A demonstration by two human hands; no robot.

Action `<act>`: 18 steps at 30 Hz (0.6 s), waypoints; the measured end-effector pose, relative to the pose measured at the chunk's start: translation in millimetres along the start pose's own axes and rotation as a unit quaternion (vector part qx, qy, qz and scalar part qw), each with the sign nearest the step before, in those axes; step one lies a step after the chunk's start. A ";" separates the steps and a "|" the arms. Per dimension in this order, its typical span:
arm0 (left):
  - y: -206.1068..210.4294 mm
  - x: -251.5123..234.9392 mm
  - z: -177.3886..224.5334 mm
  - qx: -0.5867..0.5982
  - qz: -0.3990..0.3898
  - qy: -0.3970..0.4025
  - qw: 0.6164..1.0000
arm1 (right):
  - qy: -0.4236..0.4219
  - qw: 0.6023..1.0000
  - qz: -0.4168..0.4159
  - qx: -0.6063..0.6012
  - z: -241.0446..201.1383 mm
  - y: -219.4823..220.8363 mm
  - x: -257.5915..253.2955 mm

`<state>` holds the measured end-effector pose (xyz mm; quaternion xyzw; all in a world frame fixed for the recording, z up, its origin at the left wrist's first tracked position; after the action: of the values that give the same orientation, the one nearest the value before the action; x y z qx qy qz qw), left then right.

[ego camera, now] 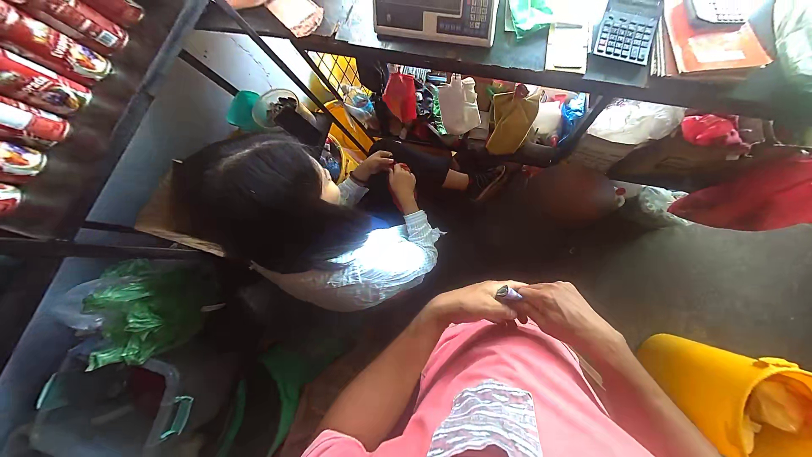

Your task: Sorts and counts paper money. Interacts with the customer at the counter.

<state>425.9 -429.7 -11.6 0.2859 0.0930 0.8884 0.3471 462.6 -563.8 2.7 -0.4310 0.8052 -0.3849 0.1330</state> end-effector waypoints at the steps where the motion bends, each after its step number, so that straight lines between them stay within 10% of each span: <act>1: 0.2 -10.7 1.4 0.002 0.014 -0.001 1.000 | 0.003 1.000 -0.010 0.001 10.9 -4.1 -0.9; 18: -146.1 -84.0 24.9 0.016 0.283 0.041 0.958 | 0.059 0.979 -0.177 0.082 101.8 -70.9 -170.3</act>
<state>572.5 -378.4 -81.6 0.2698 0.0366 0.9595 0.0729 661.1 -503.1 -33.2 -0.5307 0.6884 -0.4919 0.0504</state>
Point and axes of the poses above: each hand's wrist, its own x-axis away from the middle knuckle, its own y-axis out of the palm, z = x × y, the point moved 6 cm from there along -x, towards the middle knuckle, and after that the axes turned 3 degrees about z, right-handed, at the moved point
